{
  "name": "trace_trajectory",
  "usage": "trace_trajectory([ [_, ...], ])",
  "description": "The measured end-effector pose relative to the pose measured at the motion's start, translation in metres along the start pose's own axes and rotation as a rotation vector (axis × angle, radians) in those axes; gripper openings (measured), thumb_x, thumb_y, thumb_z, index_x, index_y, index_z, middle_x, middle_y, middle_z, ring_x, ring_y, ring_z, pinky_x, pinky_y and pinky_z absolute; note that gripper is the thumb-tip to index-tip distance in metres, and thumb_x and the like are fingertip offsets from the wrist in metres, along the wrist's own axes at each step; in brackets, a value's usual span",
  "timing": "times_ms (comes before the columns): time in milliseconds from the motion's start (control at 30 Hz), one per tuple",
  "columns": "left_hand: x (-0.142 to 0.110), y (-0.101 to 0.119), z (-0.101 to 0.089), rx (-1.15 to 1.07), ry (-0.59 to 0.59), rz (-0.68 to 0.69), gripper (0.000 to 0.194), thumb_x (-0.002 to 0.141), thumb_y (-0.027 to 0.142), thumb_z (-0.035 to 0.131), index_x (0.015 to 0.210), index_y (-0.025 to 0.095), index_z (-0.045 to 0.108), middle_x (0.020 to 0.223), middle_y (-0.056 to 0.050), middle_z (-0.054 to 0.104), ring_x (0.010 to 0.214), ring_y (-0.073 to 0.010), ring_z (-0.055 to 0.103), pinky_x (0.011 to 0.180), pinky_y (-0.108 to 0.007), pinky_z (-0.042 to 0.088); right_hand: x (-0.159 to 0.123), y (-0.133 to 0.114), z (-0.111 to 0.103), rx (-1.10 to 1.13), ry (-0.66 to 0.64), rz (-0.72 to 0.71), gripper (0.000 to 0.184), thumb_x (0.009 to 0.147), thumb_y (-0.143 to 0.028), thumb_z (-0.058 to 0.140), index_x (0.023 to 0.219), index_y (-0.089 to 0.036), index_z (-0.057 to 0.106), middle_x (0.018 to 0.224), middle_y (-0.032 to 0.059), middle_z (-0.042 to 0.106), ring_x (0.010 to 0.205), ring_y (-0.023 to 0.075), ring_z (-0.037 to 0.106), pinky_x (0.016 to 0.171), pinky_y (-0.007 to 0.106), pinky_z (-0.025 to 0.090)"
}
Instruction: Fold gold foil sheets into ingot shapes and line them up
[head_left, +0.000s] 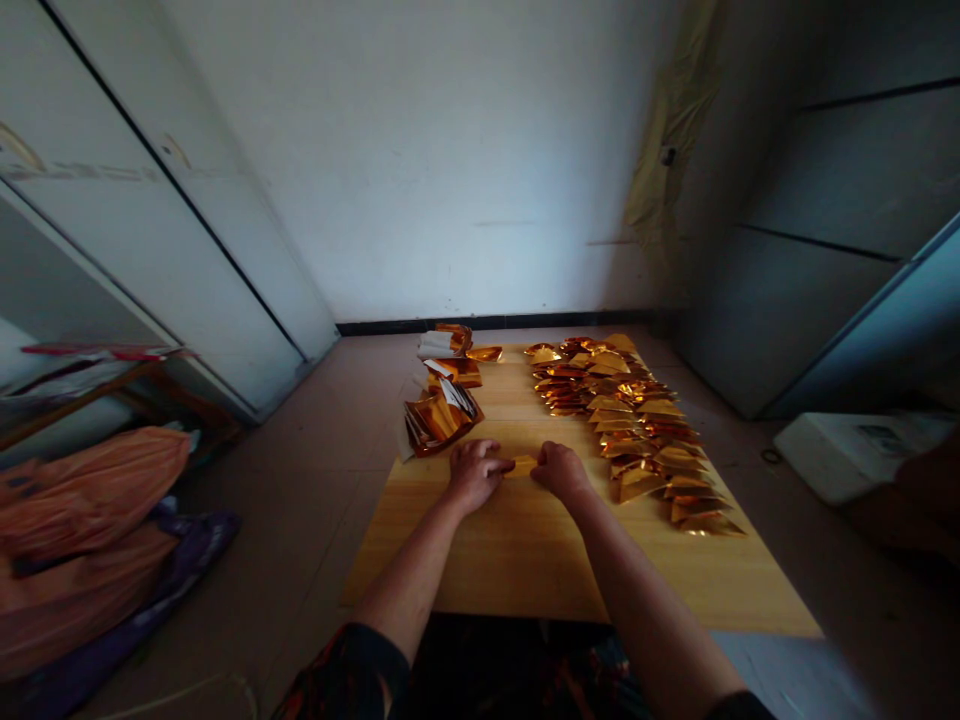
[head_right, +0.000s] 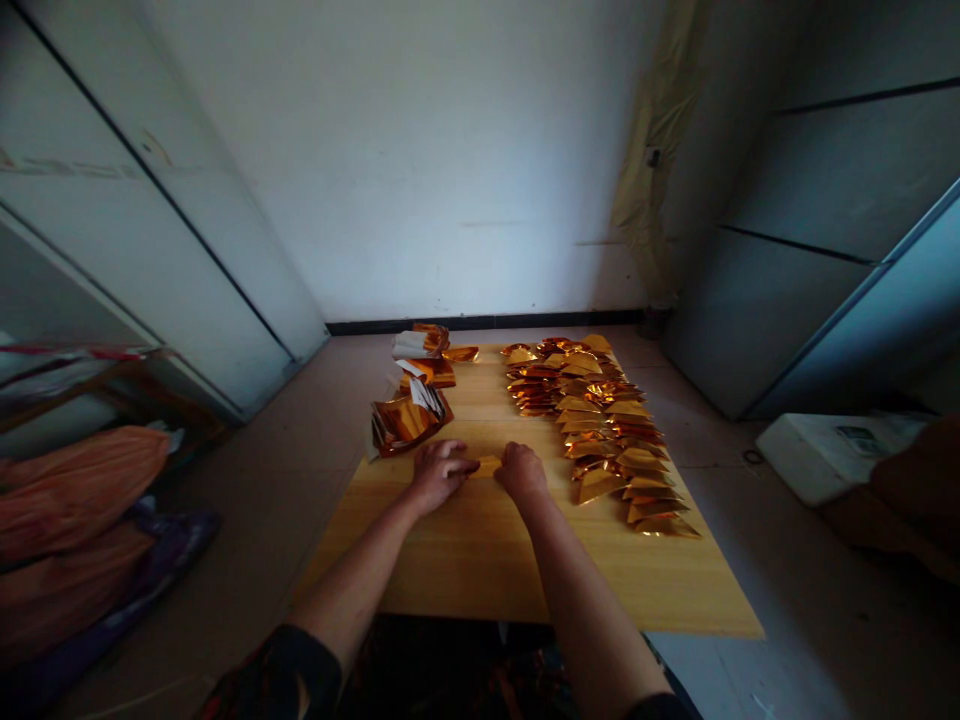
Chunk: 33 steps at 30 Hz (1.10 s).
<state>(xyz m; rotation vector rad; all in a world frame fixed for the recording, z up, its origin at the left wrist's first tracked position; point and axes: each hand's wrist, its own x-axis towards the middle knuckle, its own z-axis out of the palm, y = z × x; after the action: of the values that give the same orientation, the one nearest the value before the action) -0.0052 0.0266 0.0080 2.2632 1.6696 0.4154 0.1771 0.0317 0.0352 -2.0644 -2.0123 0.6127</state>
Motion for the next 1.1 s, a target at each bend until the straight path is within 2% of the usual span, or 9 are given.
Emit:
trace_trajectory([
  [433, 0.001, -0.002, 0.001, 0.023, -0.002, 0.012, 0.024, 0.082, 0.027, 0.06, 0.099, 0.043, 0.069, 0.124, 0.003, 0.054, 0.117, -0.0205, 0.042, 0.103, -0.041, 0.026, -0.001, 0.01, -0.002, 0.068, 0.004, 0.02, 0.019, 0.07, -0.007, 0.056, 0.08, -0.016, 0.069, 0.078, 0.0043, 0.068, 0.069, 0.0121, 0.057, 0.058, 0.019, 0.033],
  [767, 0.0, -0.001, 0.001, 0.013, -0.007, 0.006, 0.027, 0.082, 0.025, 0.059, 0.1, 0.042, 0.069, 0.126, 0.003, 0.053, 0.118, -0.0213, 0.041, 0.104, -0.042, 0.025, 0.0, 0.016, 0.002, 0.059, 0.037, 0.04, 0.023, 0.073, -0.005, 0.05, 0.081, -0.016, 0.068, 0.082, 0.0053, 0.069, 0.074, 0.0131, 0.059, 0.059, 0.019, 0.033],
  [967, 0.0, -0.002, 0.002, 0.006, 0.001, 0.011, 0.028, 0.082, 0.023, 0.059, 0.1, 0.042, 0.068, 0.125, 0.003, 0.054, 0.119, -0.0208, 0.042, 0.104, -0.041, 0.025, -0.001, 0.026, 0.0, 0.049, 0.082, 0.077, 0.02, 0.077, -0.008, 0.049, 0.082, -0.017, 0.066, 0.083, 0.0057, 0.068, 0.072, 0.013, 0.058, 0.059, 0.02, 0.033],
  [1100, 0.0, -0.003, 0.003, 0.01, 0.018, 0.024, 0.029, 0.082, 0.021, 0.059, 0.1, 0.042, 0.069, 0.125, 0.003, 0.054, 0.118, -0.0208, 0.042, 0.103, -0.041, 0.026, -0.007, 0.02, -0.001, 0.092, 0.161, 0.024, 0.012, 0.079, -0.015, 0.052, 0.083, -0.017, 0.064, 0.087, 0.004, 0.065, 0.076, 0.0121, 0.058, 0.063, 0.019, 0.035],
])
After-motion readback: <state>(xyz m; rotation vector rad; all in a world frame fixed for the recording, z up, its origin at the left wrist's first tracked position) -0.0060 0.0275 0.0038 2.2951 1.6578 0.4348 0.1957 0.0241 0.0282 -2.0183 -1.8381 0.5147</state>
